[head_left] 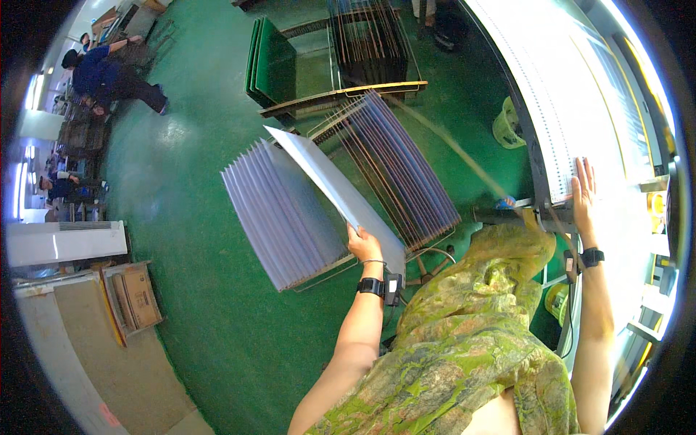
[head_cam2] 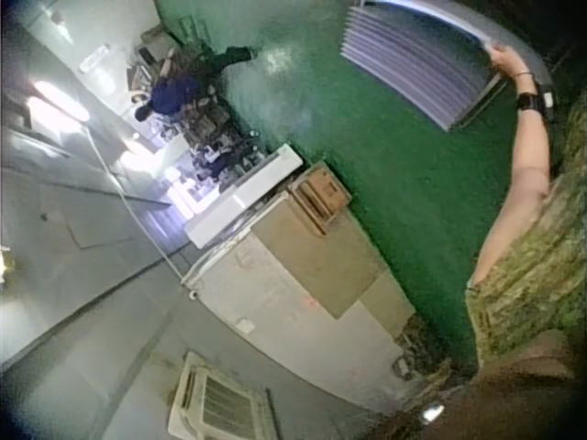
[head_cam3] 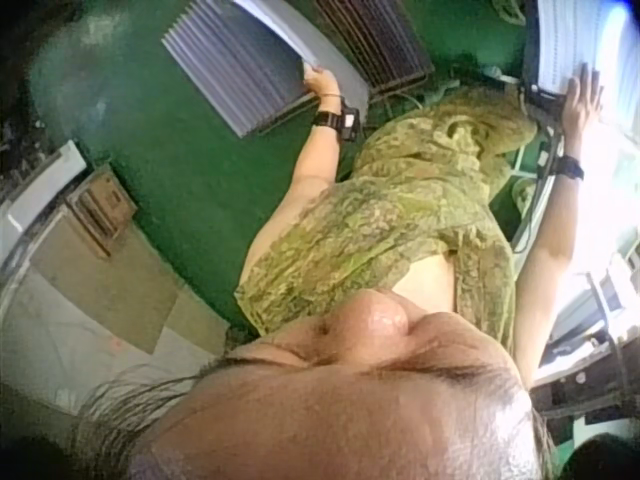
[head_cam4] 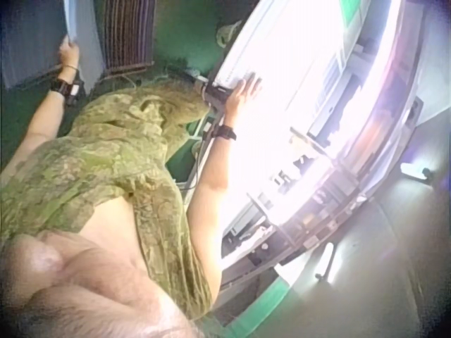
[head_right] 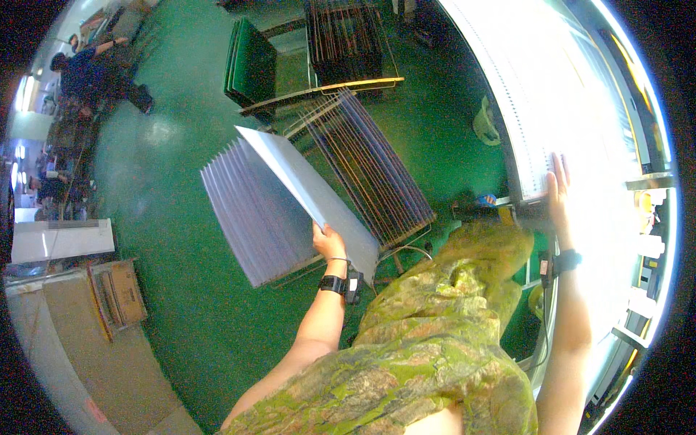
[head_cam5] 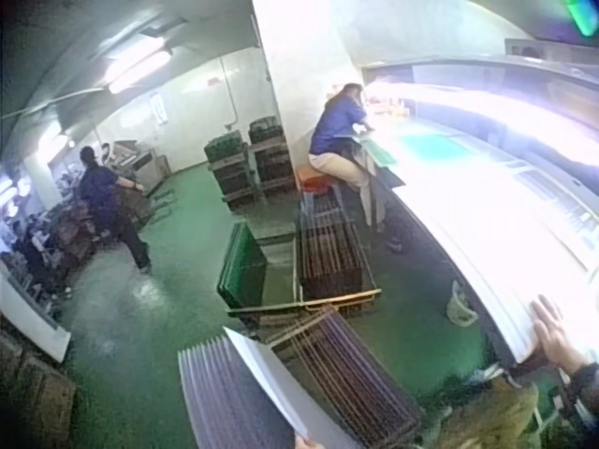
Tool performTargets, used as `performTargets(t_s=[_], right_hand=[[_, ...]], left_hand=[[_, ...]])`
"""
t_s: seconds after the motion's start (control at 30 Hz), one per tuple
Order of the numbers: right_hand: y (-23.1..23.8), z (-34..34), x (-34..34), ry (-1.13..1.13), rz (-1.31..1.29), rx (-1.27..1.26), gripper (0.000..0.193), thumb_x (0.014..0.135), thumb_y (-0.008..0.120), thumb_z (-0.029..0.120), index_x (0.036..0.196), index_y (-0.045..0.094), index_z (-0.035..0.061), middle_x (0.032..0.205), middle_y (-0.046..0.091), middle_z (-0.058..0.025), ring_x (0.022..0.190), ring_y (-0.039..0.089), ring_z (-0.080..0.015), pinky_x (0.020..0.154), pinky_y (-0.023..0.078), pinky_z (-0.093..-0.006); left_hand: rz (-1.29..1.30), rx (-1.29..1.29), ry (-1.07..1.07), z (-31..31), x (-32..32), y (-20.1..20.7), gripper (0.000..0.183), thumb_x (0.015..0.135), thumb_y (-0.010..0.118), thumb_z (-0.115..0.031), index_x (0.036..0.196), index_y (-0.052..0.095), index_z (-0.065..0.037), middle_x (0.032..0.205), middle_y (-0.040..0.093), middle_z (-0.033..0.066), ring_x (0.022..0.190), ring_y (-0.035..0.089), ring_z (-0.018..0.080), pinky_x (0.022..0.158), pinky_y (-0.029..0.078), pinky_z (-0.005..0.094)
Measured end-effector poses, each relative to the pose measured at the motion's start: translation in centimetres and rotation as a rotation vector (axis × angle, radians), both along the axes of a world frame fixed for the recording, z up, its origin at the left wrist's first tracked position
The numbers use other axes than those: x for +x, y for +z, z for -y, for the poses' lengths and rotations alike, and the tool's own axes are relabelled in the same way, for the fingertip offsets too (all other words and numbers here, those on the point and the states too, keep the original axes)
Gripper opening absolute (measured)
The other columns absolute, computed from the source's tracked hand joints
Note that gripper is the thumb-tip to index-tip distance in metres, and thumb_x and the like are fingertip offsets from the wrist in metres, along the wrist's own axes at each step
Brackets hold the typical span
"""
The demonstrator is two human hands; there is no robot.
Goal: Inspecting and organizing large printed circuit board or solar panels at a factory workstation.
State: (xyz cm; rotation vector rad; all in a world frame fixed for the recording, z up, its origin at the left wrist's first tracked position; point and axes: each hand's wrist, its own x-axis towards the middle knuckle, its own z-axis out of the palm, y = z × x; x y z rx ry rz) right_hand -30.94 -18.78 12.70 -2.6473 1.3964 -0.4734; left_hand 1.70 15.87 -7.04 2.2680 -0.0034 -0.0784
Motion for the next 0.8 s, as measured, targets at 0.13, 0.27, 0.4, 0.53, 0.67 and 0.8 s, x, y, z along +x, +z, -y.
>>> performTargets(t_s=[0.13, 0.27, 0.4, 0.53, 0.67, 0.8], right_hand=[[0.8, -1.1, 0.2, 0.01, 0.016, 0.029, 0.048, 0.094, 0.034, 0.034, 0.133, 0.037, 0.0071, 0.141, 0.029, -0.017, 0.131, 0.024, -0.0302, 0.107, 0.018, -0.0392], [1.4, -1.8, 0.2, -0.037, 0.004, 0.083, 0.046, 0.094, 0.033, 0.033, 0.135, 0.037, 0.0105, 0.143, 0.027, -0.0124, 0.133, 0.019, -0.0316, 0.108, 0.015, -0.0409], [1.8, -2.2, 0.9, -0.027, 0.013, 0.105, 0.046, 0.094, 0.033, 0.033, 0.135, 0.036, 0.0104, 0.143, 0.026, -0.0124, 0.133, 0.018, -0.0314, 0.108, 0.015, -0.0411], [0.2, -0.6, -0.6, -0.004, -0.019, 0.041, 0.046, 0.095, 0.031, 0.033, 0.134, 0.037, 0.0097, 0.143, 0.026, -0.0123, 0.133, 0.019, -0.0313, 0.108, 0.015, -0.0407], [-0.2, -0.5, -0.5, 0.019, 0.053, 0.085, 0.049, 0.094, 0.034, 0.034, 0.134, 0.036, 0.0059, 0.141, 0.027, -0.0175, 0.133, 0.02, -0.0305, 0.108, 0.016, -0.0396], [-2.7, 1.7, -3.7, 0.265, -0.108, -0.178, 0.088, 0.071, 0.069, 0.02, 0.141, 0.016, 0.0201, 0.141, 0.025, -0.0194, 0.129, 0.022, -0.0426, 0.104, 0.022, -0.0502]], left_hand=[[0.067, 0.003, -0.026, 0.1, -0.7, -0.6, 0.041, 0.078, 0.052, -0.005, 0.119, 0.05, 0.001, 0.087, 0.061, 0.0263, 0.079, 0.06, 0.0396, 0.071, 0.046, 0.0435], [0.022, -0.05, -0.045, 1.1, -1.2, 0.0, 0.045, 0.078, 0.052, -0.003, 0.122, 0.05, -0.003, 0.085, 0.062, 0.0258, 0.075, 0.061, 0.0389, 0.068, 0.047, 0.0439], [0.022, -0.018, -0.089, 1.7, -0.6, 0.5, 0.047, 0.077, 0.051, -0.003, 0.124, 0.049, -0.008, 0.083, 0.061, 0.0255, 0.072, 0.06, 0.0394, 0.063, 0.047, 0.046], [0.015, -0.006, -0.104, 2.8, -0.3, 0.5, 0.048, 0.077, 0.051, -0.003, 0.125, 0.049, -0.009, 0.082, 0.061, 0.0258, 0.07, 0.06, 0.0398, 0.063, 0.047, 0.0462], [0.027, 0.004, -0.118, 3.4, 0.0, 0.6, 0.048, 0.076, 0.051, -0.003, 0.124, 0.049, -0.008, 0.082, 0.061, 0.0263, 0.07, 0.06, 0.0407, 0.063, 0.048, 0.0461], [-0.01, 0.021, -0.126, 4.1, 0.2, 0.5, 0.048, 0.076, 0.051, -0.002, 0.124, 0.048, -0.006, 0.084, 0.061, 0.027, 0.073, 0.06, 0.0412, 0.066, 0.047, 0.0464]])
